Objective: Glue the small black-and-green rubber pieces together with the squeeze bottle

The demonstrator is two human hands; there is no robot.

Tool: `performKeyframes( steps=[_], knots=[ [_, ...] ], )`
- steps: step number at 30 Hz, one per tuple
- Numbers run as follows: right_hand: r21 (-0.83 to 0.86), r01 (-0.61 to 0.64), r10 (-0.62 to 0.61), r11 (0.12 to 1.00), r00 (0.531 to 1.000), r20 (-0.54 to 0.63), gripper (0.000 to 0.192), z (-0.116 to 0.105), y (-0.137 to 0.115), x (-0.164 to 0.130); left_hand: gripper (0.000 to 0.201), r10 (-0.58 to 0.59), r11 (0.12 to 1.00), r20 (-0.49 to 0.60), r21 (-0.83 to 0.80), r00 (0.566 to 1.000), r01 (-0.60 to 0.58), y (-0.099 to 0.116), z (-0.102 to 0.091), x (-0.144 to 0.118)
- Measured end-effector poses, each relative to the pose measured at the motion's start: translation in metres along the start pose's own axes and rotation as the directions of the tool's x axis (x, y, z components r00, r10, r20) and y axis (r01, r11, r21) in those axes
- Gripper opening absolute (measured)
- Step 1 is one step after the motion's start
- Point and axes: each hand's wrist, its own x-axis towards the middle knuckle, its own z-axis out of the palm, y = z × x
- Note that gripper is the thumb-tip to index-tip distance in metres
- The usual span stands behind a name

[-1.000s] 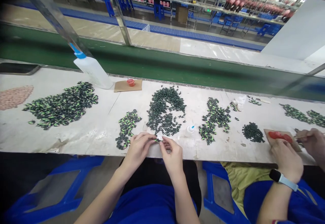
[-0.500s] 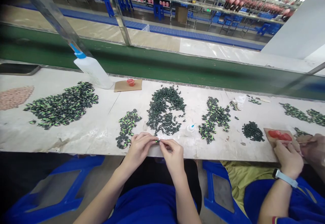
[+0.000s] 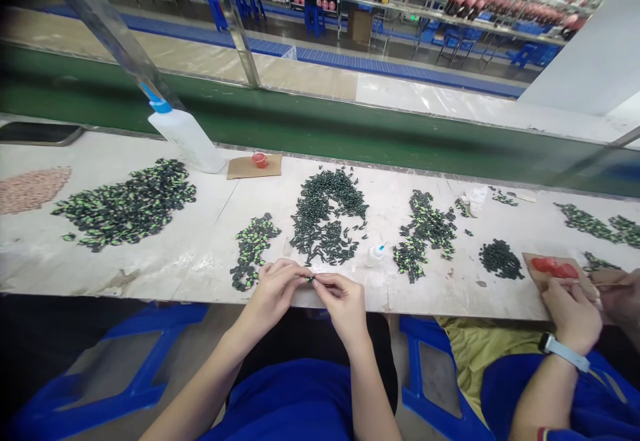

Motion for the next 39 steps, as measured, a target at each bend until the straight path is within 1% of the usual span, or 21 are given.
performKeyframes(
  steps=[4, 8, 12, 17, 20, 23, 29, 35, 39],
  knots=[
    [0.055, -0.040, 0.042, 0.998, 0.998, -0.042, 0.020, 0.003, 0.003, 0.001, 0.027, 0.014, 0.999, 0.000, 0.031, 1.000, -0.014, 0.001, 0.000, -0.001],
    [0.067, -0.046, 0.051, 0.997, 0.996, -0.068, 0.025, 0.005, 0.005, 0.001, 0.025, 0.024, 0.997, -0.024, 0.076, 0.999, -0.022, 0.006, -0.001, -0.004],
    [0.073, -0.041, 0.045, 0.996, 0.998, -0.047, 0.025, 0.005, 0.003, 0.000, 0.025, 0.032, 0.996, -0.022, 0.082, 0.999, -0.030, 0.009, -0.005, -0.006],
    [0.099, -0.068, 0.068, 0.993, 0.998, 0.004, 0.023, 0.002, 0.001, 0.001, 0.026, 0.062, 0.997, 0.023, 0.043, 0.998, -0.063, 0.008, -0.015, -0.003],
    [0.096, -0.050, 0.049, 0.994, 0.999, 0.007, 0.023, 0.002, 0.001, 0.001, 0.026, 0.103, 0.993, 0.032, 0.057, 0.994, -0.105, 0.008, -0.018, -0.001],
    [0.076, -0.014, 0.015, 0.997, 1.000, -0.008, 0.022, 0.004, 0.002, -0.001, 0.026, 0.152, 0.985, 0.013, 0.085, 0.988, -0.153, 0.010, -0.017, -0.002],
    [0.016, 0.026, -0.026, 1.000, 1.000, 0.001, 0.020, 0.007, 0.005, -0.002, 0.025, 0.170, 0.977, -0.034, 0.137, 0.985, -0.164, 0.013, -0.015, -0.008],
    [-0.017, 0.053, -0.052, 0.998, 0.998, 0.018, 0.021, 0.008, 0.012, -0.001, 0.024, 0.160, 0.982, -0.059, 0.115, 0.985, -0.153, 0.008, -0.013, -0.010],
    [-0.025, 0.094, -0.093, 0.995, 0.995, 0.034, 0.017, 0.003, 0.015, 0.003, 0.024, 0.053, 0.997, -0.046, 0.054, 0.998, -0.051, 0.008, -0.005, -0.010]
  ],
)
